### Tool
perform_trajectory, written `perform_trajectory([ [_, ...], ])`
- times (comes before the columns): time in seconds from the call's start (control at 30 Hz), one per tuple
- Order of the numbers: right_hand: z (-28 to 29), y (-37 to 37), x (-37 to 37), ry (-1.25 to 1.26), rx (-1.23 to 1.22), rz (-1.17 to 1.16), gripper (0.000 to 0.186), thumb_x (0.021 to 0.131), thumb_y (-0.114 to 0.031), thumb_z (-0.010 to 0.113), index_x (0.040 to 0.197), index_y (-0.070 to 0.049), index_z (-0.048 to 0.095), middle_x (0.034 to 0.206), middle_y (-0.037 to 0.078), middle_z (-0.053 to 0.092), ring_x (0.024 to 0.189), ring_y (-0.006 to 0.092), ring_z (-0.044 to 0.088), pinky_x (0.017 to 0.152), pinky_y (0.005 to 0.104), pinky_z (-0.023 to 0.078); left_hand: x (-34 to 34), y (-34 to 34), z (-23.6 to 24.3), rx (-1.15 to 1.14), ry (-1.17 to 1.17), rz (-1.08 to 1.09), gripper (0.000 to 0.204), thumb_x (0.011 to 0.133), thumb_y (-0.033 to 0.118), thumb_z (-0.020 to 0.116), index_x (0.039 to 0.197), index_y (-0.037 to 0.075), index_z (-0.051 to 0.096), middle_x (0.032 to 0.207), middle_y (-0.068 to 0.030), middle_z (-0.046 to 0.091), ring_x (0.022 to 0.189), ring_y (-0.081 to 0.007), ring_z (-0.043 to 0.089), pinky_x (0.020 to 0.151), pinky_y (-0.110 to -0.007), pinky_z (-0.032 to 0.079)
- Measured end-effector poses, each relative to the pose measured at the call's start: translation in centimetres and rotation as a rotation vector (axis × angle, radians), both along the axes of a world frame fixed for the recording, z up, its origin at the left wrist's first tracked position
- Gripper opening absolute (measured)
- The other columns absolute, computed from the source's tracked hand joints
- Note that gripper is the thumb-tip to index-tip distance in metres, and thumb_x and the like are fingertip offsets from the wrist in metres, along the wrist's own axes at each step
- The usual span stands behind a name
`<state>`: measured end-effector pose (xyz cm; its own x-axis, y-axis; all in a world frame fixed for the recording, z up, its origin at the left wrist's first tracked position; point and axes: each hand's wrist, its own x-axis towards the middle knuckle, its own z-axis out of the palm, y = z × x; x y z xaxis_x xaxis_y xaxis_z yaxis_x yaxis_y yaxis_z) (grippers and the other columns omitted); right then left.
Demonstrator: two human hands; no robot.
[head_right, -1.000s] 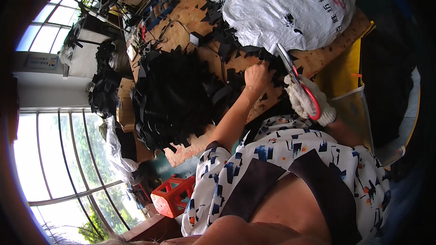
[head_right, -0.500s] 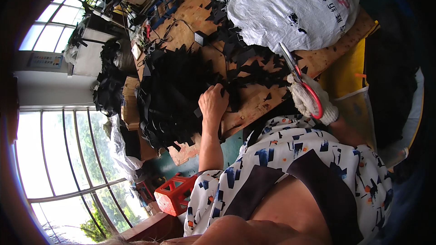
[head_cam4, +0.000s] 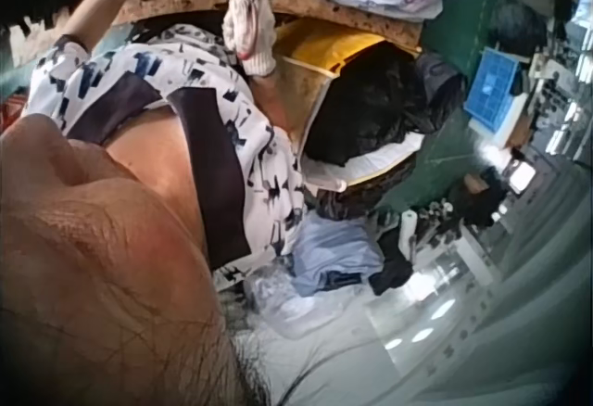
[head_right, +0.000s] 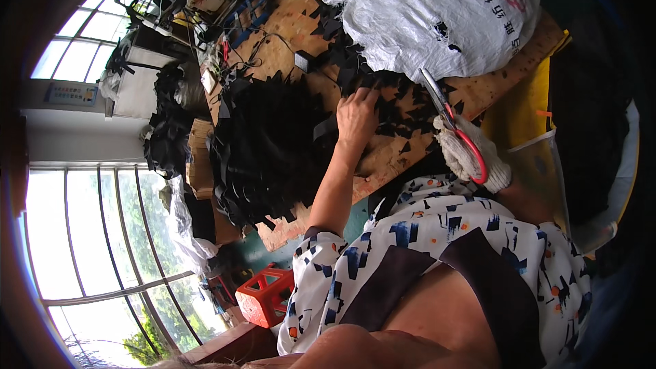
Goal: The person cuts black leather pieces from larger sheets using shears and picks up small scraps to sort them on a workshop table.
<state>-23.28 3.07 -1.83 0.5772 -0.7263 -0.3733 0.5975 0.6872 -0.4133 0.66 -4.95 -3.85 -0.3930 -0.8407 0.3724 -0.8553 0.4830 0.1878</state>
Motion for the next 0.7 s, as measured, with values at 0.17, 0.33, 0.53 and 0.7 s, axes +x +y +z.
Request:
perform_trajectory([
  [0.17, 0.8, 0.3, -0.2, -0.022, 0.109, -0.057, 0.027, 0.093, -0.039, 0.038, 0.087, -0.014, 0.045, 0.049, 0.004, 0.047, 0.03, 0.0125, 0.043, 0.024, 0.0242, 0.036, 2.6, -1.7, 0.2, 0.075, 0.647, 0.111, 0.016, 0.077, 0.003, 0.056, 0.091, 0.003, 0.062, 0.089, -0.0127, 0.062, 0.078, -0.0328, 0.06, 0.07, -0.037, 0.048],
  [0.33, 0.0, 0.1, 0.1, 0.063, 0.008, -0.014, 0.028, 0.093, -0.041, 0.037, 0.09, -0.014, 0.045, 0.049, 0.003, 0.048, 0.03, 0.012, 0.044, 0.025, 0.024, 0.037, 5.3, -1.1, 0.9, 0.191, 0.5, 0.261, 0.022, 0.077, 0.005, 0.054, 0.097, 0.007, 0.064, 0.092, -0.0127, 0.064, 0.088, -0.0297, 0.061, 0.077, -0.035, 0.047],
  [0.53, -0.9, -0.4, 0.5, 0.041, 0.037, 0.003, 0.028, 0.092, -0.042, 0.038, 0.091, -0.015, 0.047, 0.051, 0.002, 0.049, 0.032, 0.0111, 0.044, 0.027, 0.0231, 0.038, 7.4, -0.8, 1.1, 0.238, -0.131, 0.427, 0.022, 0.076, 0.011, 0.058, 0.096, 0.015, 0.065, 0.086, -0.0086, 0.064, 0.081, -0.0288, 0.061, 0.068, -0.038, 0.048],
  [0.7, -0.6, -0.8, 0.5, -0.115, 0.024, 0.054, 0.025, 0.093, -0.038, 0.038, 0.088, -0.014, 0.045, 0.049, 0.003, 0.047, 0.031, 0.0129, 0.044, 0.027, 0.0248, 0.038, 8.0, -0.7, 0.6, 0.329, -0.043, 0.232, 0.028, 0.074, 0.01, 0.058, 0.098, 0.021, 0.066, 0.087, -0.0099, 0.064, 0.082, -0.0285, 0.061, 0.071, -0.038, 0.048],
])
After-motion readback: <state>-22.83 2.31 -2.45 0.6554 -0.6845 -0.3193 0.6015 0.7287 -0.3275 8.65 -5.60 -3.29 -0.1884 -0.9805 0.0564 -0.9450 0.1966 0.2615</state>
